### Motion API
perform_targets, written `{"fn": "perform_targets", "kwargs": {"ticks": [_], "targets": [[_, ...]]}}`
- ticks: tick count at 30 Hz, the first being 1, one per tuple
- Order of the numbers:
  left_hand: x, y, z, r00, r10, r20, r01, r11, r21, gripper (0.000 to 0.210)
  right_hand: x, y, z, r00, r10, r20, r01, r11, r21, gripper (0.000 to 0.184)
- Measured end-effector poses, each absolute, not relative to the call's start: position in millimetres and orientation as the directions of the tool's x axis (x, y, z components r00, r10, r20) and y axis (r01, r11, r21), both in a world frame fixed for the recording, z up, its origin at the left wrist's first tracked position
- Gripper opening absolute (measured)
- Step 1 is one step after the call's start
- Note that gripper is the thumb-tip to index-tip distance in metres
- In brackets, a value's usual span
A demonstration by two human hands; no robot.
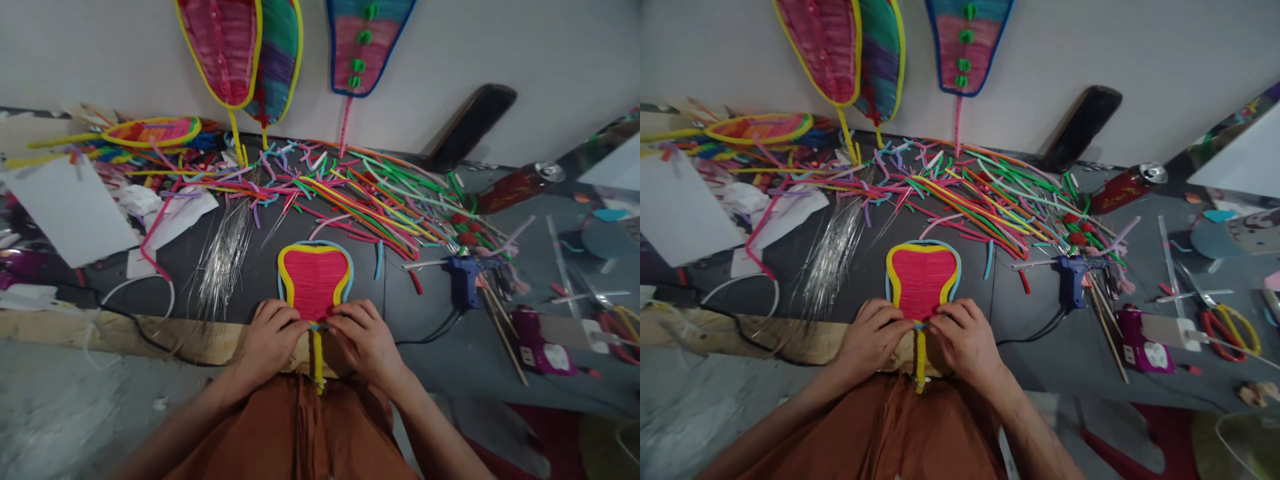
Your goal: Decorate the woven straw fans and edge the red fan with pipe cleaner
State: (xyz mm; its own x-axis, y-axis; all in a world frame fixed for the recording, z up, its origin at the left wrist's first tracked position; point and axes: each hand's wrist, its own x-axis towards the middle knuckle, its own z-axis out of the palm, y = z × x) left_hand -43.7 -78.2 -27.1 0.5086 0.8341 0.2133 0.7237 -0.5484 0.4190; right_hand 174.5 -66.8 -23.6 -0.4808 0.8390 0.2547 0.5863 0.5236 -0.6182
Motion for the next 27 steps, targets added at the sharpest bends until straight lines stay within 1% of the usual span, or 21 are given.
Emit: {"fn": "perform_targets", "kwargs": {"ticks": [4,7,15,22,27], "targets": [[-43.2,-78.5,-26.4,0.512,0.836,0.197,0.733,-0.544,0.407,0.022,171.8,-64.1,-22.4,-0.516,0.827,0.225,0.614,0.540,-0.576,0.014],[-44.0,-78.8,-28.1,0.496,0.835,0.239,0.727,-0.550,0.412,0.020,171.0,-63.3,-24.9,-0.518,0.822,0.236,0.634,0.555,-0.539,0.015],[-46.0,-79.4,-27.6,0.467,0.853,0.234,0.747,-0.522,0.411,0.017,172.7,-61.7,-27.7,-0.578,0.781,0.237,0.606,0.604,-0.517,0.019],[-45.8,-79.5,-28.4,0.394,0.891,0.225,0.752,-0.454,0.478,0.016,176.0,-62.1,-29.5,-0.601,0.764,0.233,0.599,0.624,-0.502,0.021],[-44.1,-79.0,-26.0,0.287,0.941,0.180,0.775,-0.339,0.533,0.012,177.6,-61.9,-30.5,-0.609,0.757,0.235,0.589,0.631,-0.505,0.020]]}}
